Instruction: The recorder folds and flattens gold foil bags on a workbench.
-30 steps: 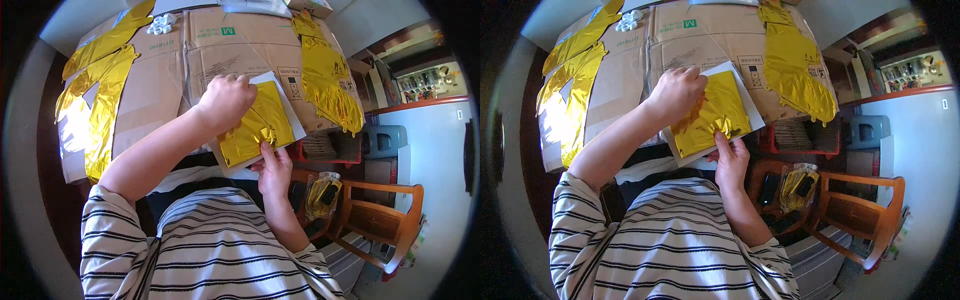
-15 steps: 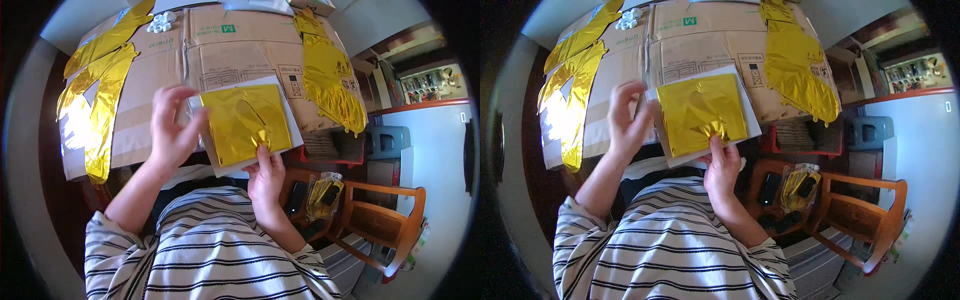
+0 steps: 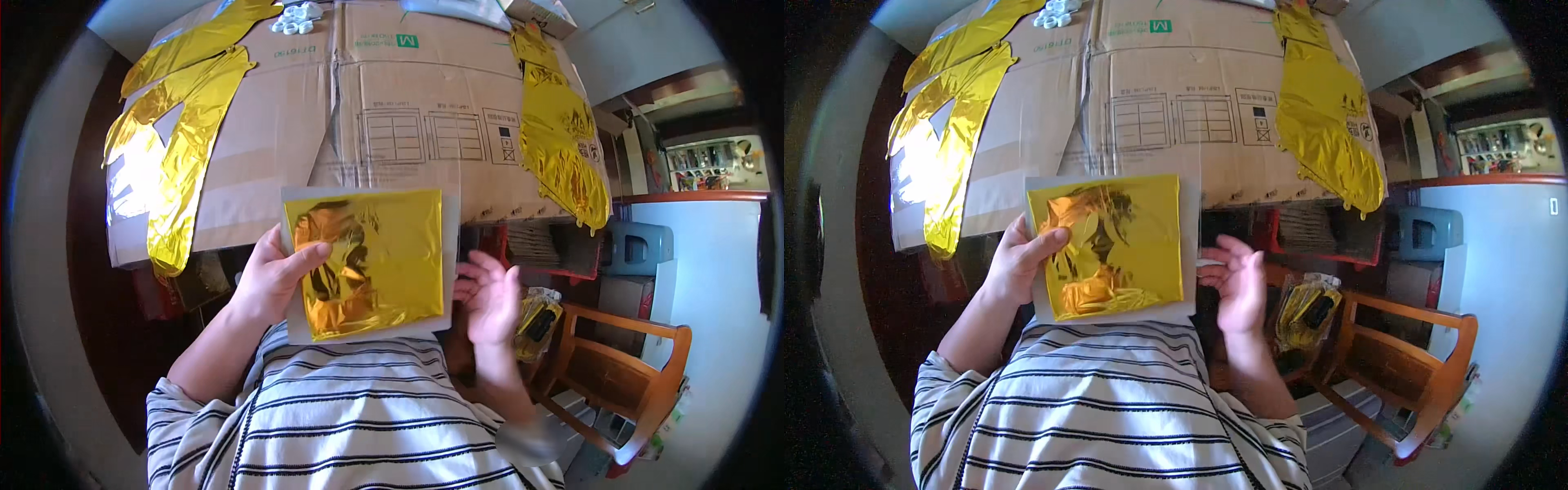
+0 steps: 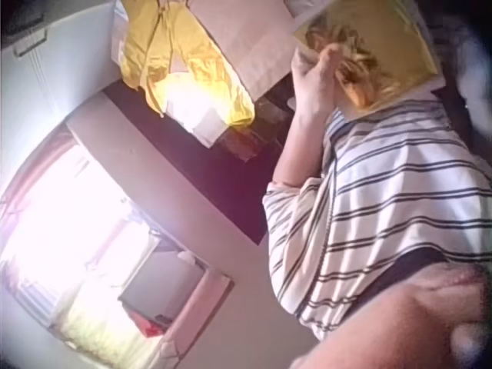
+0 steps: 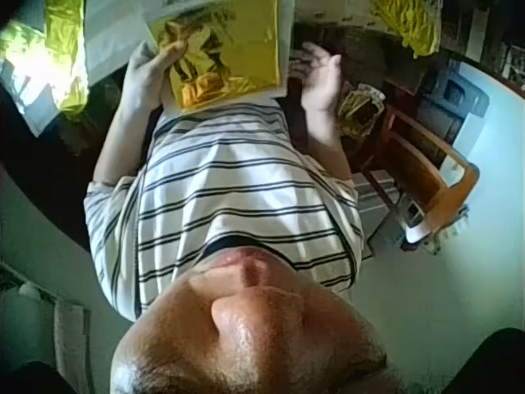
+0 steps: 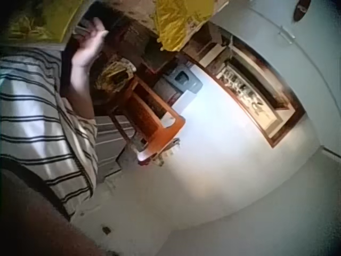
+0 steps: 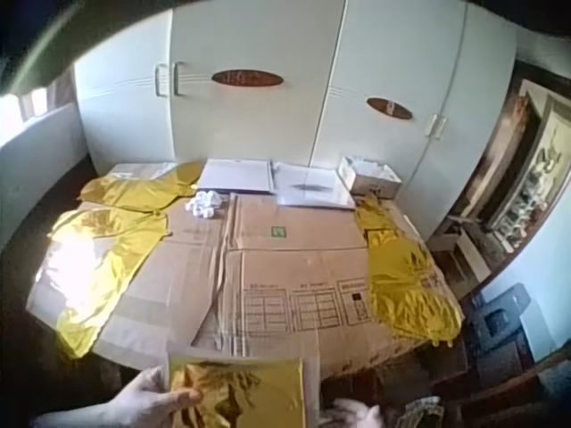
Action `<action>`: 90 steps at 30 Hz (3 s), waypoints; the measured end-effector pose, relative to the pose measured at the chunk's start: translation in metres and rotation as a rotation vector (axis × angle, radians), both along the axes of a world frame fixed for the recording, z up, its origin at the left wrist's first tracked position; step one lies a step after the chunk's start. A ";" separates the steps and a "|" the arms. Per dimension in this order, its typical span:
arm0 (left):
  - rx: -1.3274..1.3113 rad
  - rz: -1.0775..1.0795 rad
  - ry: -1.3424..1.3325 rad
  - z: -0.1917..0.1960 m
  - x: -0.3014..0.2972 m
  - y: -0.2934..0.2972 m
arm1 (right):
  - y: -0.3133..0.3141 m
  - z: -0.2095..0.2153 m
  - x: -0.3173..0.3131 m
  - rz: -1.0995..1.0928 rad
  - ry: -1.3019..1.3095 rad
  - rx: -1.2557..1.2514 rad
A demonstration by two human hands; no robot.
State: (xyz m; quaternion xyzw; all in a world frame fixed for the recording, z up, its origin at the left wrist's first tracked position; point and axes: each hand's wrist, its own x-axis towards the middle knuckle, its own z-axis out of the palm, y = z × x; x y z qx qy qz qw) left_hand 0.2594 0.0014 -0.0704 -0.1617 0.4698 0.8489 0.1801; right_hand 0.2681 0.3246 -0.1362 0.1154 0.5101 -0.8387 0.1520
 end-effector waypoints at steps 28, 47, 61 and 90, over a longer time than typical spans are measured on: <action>-0.102 -0.023 0.186 0.013 0.030 -0.020 | -0.024 0.057 -0.035 0.297 -0.136 0.066; -0.481 -0.003 0.277 -0.026 -0.021 0.011 | -0.040 0.032 -0.060 0.039 0.080 0.312; -1.522 -0.183 0.575 -0.008 -0.016 0.014 | -0.041 0.020 -0.055 0.040 0.179 0.514; -0.984 0.066 0.479 -0.049 0.020 0.015 | -0.024 -0.001 -0.032 -0.058 0.361 0.465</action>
